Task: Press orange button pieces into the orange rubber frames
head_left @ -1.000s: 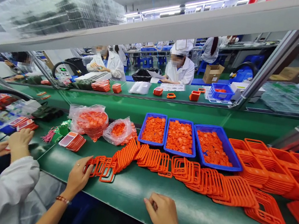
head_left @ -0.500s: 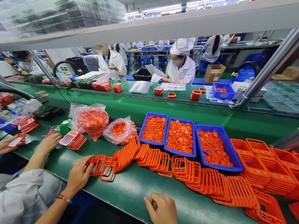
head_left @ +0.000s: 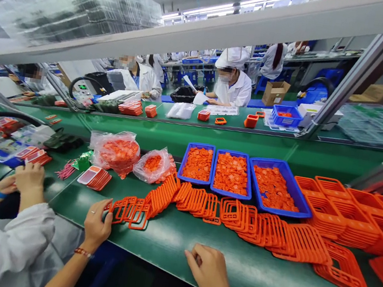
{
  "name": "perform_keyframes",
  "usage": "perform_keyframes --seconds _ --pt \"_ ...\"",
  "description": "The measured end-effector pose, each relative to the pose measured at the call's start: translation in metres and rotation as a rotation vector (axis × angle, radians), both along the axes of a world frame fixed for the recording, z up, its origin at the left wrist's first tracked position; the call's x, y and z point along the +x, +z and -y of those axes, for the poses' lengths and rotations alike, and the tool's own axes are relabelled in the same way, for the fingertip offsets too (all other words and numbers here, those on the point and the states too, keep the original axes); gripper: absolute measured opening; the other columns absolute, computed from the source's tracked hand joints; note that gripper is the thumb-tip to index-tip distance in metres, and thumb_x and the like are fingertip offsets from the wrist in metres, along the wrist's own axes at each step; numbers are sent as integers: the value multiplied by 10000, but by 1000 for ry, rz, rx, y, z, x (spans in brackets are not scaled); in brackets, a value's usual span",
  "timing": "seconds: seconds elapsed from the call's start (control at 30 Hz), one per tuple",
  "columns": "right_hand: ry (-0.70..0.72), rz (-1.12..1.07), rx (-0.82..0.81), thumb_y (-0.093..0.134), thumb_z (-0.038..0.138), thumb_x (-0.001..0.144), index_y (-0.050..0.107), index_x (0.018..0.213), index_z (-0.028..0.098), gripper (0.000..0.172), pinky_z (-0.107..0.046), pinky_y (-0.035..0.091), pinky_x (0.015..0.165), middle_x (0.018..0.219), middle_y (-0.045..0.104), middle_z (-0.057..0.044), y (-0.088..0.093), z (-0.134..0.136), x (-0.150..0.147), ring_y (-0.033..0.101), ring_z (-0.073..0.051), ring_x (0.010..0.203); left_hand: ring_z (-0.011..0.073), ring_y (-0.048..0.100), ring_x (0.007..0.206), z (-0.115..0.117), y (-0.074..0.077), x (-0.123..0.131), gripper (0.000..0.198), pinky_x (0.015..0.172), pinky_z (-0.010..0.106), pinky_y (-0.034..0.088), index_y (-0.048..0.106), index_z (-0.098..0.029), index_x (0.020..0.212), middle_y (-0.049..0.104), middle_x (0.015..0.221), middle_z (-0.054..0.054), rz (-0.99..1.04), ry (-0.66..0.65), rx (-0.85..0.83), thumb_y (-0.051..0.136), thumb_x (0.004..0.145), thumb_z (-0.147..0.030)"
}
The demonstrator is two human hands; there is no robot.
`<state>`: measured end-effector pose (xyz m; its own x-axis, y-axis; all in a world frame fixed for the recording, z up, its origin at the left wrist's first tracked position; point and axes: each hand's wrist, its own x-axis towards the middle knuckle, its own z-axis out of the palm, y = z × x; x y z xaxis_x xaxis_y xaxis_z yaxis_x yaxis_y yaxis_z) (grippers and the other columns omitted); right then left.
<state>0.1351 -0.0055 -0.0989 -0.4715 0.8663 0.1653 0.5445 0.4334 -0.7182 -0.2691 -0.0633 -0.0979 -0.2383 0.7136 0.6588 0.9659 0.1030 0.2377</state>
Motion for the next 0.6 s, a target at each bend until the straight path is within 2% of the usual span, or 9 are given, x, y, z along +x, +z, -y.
perform_keyframes --seconds 0.4,0.5,0.6 --pt "2 5 2 546 326 959 515 621 192 364 -272 228 585 580 613 15 1 0 1 531 -113 545 317 639 1005 5 3 4 335 922 508 518 608 -179 1079 670 1032 157 0 -24 93 367 954 -376" --pt "4 -4 -1 539 326 961 514 619 191 369 -274 229 587 575 604 15 2 1 1 524 -113 543 318 638 1018 6 10 13 358 937 512 513 607 -175 1082 663 1044 155 12 -10 119 347 962 -389" --pt "8 -10 -15 540 331 961 519 621 191 368 -277 227 590 577 602 13 1 0 1 523 -114 548 313 638 1022 5 25 31 374 935 510 515 604 -157 1092 661 1060 154 -13 -54 183 333 979 -390"
